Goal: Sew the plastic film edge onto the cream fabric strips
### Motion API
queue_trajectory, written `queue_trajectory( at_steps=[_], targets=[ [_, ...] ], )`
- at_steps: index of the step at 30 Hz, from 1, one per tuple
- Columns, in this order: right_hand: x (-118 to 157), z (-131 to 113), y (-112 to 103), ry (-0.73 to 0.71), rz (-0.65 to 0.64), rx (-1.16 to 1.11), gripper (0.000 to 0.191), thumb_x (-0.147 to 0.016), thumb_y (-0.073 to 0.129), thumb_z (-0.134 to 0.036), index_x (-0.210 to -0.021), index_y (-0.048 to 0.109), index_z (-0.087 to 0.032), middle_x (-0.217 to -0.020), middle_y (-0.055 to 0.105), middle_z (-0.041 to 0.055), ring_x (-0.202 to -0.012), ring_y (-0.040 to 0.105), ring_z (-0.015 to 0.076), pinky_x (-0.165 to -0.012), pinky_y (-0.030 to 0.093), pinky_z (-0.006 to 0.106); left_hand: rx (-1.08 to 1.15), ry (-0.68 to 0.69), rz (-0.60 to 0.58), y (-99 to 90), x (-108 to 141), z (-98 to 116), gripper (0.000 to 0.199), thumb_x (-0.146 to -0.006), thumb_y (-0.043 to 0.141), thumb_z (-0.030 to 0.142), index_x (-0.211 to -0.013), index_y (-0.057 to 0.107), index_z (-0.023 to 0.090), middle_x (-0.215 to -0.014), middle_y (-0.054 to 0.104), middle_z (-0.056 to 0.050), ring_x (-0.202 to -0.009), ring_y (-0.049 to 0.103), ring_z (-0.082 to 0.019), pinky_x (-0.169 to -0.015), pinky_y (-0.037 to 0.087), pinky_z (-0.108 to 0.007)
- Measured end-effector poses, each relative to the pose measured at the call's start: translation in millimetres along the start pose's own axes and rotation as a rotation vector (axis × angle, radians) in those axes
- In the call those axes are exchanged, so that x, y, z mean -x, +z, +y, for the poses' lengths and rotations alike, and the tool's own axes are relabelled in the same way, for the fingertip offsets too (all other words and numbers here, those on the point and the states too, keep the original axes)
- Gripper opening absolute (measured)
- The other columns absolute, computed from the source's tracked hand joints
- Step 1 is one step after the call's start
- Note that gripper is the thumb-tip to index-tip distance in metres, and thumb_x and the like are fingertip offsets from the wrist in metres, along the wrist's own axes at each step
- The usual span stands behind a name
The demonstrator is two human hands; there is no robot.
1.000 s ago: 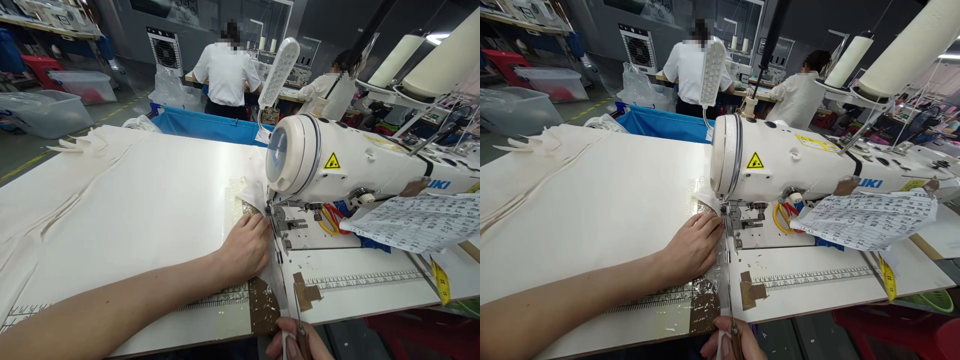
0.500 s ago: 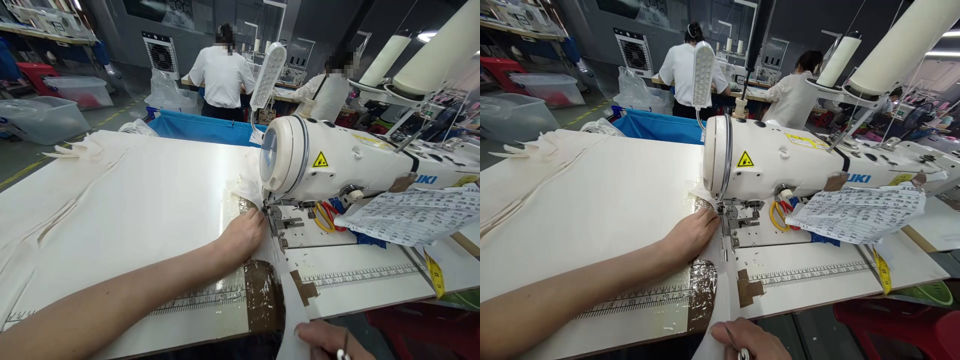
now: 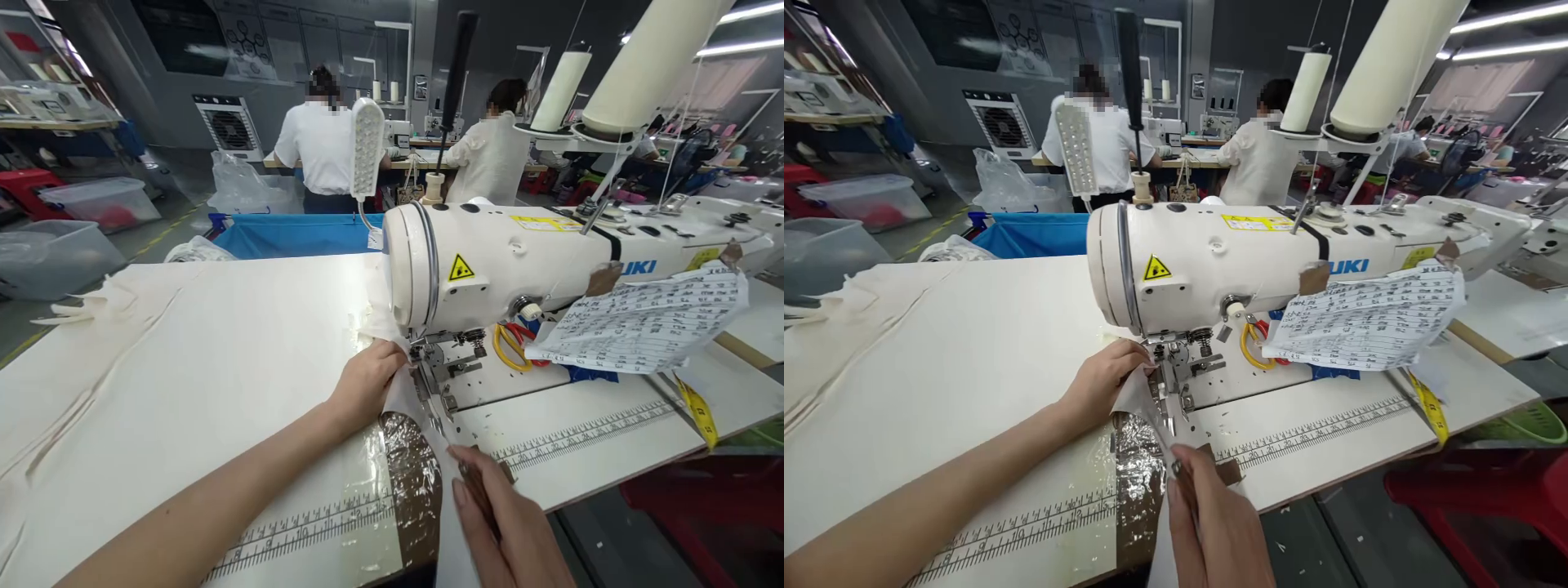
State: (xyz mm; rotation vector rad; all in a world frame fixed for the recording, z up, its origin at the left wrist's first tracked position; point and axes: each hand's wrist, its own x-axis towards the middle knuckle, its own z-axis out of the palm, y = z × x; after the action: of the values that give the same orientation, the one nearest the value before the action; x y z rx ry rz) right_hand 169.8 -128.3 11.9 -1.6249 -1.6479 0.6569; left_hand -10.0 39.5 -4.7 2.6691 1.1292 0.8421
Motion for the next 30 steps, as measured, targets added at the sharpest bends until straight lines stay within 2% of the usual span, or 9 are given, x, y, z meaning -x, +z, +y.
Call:
queue_trajectory(
  at_steps=[4,8,11,19,30],
  targets=[
    [-21.1,11.7,3.6,-0.08,-0.011,0.097,0.028,-0.101,0.03,-0.029,-0.124,0.046,-0.022,-0.077,0.069,0.0009,-0.061,0.067,0.0193,-0.053,0.049,0.026,0.158,0.001,0.011,1.3,-1.5,-6.8,0.016,-0.092,0.054,0.02,-0.086,0.068,0.017,-0.094,0.068,-0.007,-0.088,0.064,-0.018,-0.073,0.056,-0.031],
    [-36.2,18.7,15.0,-0.211,0.059,0.27,0.031,-0.099,0.034,-0.02,-0.127,0.048,-0.018,-0.101,0.073,0.0093,-0.08,0.071,0.0213,-0.061,0.052,0.027,0.195,0.015,0.028,2.1,-1.4,-8.3,0.016,-0.091,0.054,0.025,-0.086,0.068,0.019,-0.094,0.068,-0.008,-0.088,0.065,-0.019,-0.073,0.056,-0.032],
    [-43.6,18.3,24.0,-0.268,0.112,0.347,0.032,-0.098,0.037,-0.017,-0.127,0.05,-0.016,-0.104,0.073,0.0095,-0.082,0.072,0.0224,-0.063,0.051,0.029,0.2,0.028,0.04,1.9,-1.4,-8.5,0.018,-0.092,0.052,0.027,-0.087,0.068,0.019,-0.092,0.068,-0.007,-0.086,0.065,-0.018,-0.072,0.055,-0.03],
    [-52.6,15.0,30.0,-0.272,0.116,0.363,0.032,-0.095,0.038,-0.014,-0.124,0.053,-0.013,-0.098,0.073,0.0087,-0.076,0.071,0.0219,-0.059,0.048,0.03,0.189,0.037,0.046,2.2,-2.8,-8.3,0.017,-0.092,0.051,0.027,-0.089,0.066,0.02,-0.092,0.068,-0.006,-0.087,0.066,-0.018,-0.072,0.055,-0.029],
    [-53.3,16.4,32.9,-0.294,0.114,0.4,0.032,-0.096,0.04,-0.013,-0.126,0.052,-0.014,-0.096,0.072,0.0069,-0.075,0.07,0.021,-0.056,0.049,0.03,0.053,0.041,0.046,6.1,-2.4,-9.3,0.014,-0.094,0.045,0.023,-0.092,0.059,0.02,-0.091,0.066,-0.005,-0.08,0.063,-0.017,-0.066,0.052,-0.028]
  ],
)
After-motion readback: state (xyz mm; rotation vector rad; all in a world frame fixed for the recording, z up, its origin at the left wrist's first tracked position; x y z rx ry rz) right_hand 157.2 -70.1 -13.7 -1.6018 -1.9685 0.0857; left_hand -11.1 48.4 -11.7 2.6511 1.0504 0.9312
